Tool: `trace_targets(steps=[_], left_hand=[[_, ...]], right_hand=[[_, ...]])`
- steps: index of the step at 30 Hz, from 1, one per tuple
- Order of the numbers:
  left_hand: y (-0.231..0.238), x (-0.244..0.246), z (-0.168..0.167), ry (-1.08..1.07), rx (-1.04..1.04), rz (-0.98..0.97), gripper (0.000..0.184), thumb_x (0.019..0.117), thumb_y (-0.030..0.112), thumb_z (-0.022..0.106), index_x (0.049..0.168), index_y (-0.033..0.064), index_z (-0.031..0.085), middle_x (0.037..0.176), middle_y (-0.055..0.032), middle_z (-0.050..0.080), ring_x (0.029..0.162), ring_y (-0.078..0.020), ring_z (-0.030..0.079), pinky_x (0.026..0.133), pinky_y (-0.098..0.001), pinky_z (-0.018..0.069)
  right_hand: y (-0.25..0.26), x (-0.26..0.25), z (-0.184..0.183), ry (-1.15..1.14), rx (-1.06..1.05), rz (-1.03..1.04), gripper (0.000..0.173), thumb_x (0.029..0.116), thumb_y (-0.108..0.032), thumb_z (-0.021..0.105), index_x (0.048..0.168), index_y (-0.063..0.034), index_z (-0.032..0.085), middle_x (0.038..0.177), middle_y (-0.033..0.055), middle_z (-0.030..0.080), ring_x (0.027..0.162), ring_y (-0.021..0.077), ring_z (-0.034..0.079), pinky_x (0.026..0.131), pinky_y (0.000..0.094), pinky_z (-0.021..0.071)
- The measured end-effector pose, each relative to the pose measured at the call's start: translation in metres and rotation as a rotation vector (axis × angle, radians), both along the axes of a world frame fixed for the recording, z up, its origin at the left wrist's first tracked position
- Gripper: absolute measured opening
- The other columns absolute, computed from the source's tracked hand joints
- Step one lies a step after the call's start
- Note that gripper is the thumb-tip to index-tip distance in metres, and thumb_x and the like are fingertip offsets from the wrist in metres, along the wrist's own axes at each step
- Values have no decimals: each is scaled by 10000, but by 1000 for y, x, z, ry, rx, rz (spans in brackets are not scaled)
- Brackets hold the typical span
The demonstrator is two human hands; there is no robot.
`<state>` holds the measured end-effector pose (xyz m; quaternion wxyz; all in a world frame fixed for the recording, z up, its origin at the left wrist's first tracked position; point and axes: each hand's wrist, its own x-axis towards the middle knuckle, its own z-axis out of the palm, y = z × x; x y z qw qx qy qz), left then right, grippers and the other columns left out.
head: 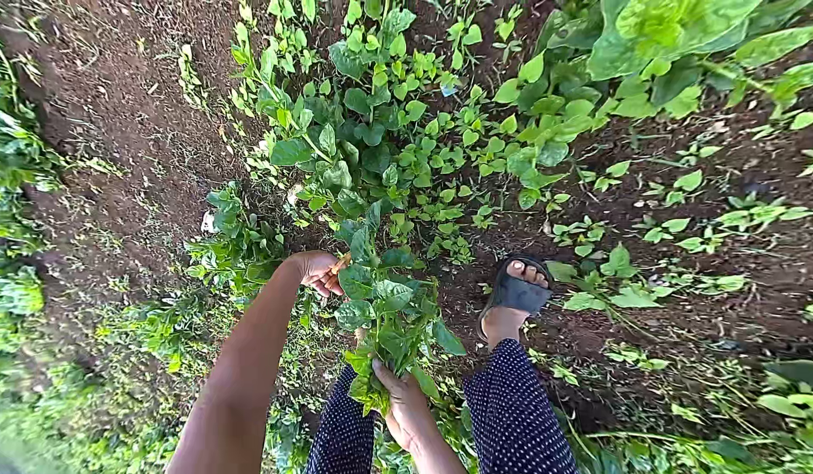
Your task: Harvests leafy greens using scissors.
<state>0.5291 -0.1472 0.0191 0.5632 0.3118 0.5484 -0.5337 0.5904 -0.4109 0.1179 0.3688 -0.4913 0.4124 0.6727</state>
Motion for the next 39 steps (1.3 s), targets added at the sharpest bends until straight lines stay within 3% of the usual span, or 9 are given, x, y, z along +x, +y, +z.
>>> trace_targets(steps=[6,20,25,28,31,33,34,36,39], left_hand=[[7,4,5,5,-22,-57,298,1116,262,346,1109,75,578,932,-56,686,844,-159,687,781,-347,554],[9,20,0,34,12,-145,225,1093,219,430,1017,73,583,807,-31,671,717,-129,662,712,-311,549],[4,5,-1,47,32,-236,235,1075,183,495,1184,2,599,940,-101,674,796,-171,649,773,-372,550],[12,-27,25,53,63,-220,266,1079,196,515,1252,5,581,1016,-110,704,856,-183,682,797,-390,566],[36,-28,66,-71,271,-78,246,1069,130,520,1259,-16,573,1028,-111,694,878,-170,683,801,-361,575],[54,-8,71,-198,485,50,261,1065,80,505,1294,-38,545,1072,-120,676,930,-175,662,849,-370,560],[64,5,62,-253,604,114,287,1057,66,514,1325,-36,524,1107,-138,680,950,-201,669,855,-400,567],[88,45,36,-335,834,201,347,1043,106,557,1366,-11,510,1193,-145,681,1014,-226,688,876,-433,590],[131,111,-11,-305,1085,109,428,1032,193,593,1395,-19,516,1264,-207,654,1093,-301,683,946,-495,569]], right_hand=[[-3,-1,-1,-8,-11,14,258,1033,-77,573,1265,32,551,1063,146,678,934,200,694,813,377,601],[-1,0,-7,3,-22,22,291,1030,-79,580,1296,33,537,1097,163,673,959,217,693,832,391,598],[0,-1,5,1,41,98,275,1006,-51,609,1252,64,562,1085,152,684,972,176,685,888,350,580],[6,16,13,104,54,-74,217,1023,-17,547,1234,33,553,1026,117,700,920,167,704,846,348,604],[8,38,26,235,159,-363,178,1004,-6,520,1177,-13,563,1023,132,743,924,217,741,845,390,623],[3,50,31,283,281,-497,171,928,-85,685,1095,-53,665,995,120,764,900,201,753,830,371,630],[-1,56,30,303,349,-526,204,900,-155,744,1088,-85,706,961,93,764,860,173,748,798,347,629],[-8,66,23,375,525,-626,291,900,-253,747,1163,-127,738,906,36,737,780,119,706,742,296,592],[-4,89,16,453,665,-831,317,920,-289,712,1194,-128,726,910,3,733,768,99,696,736,270,574]])
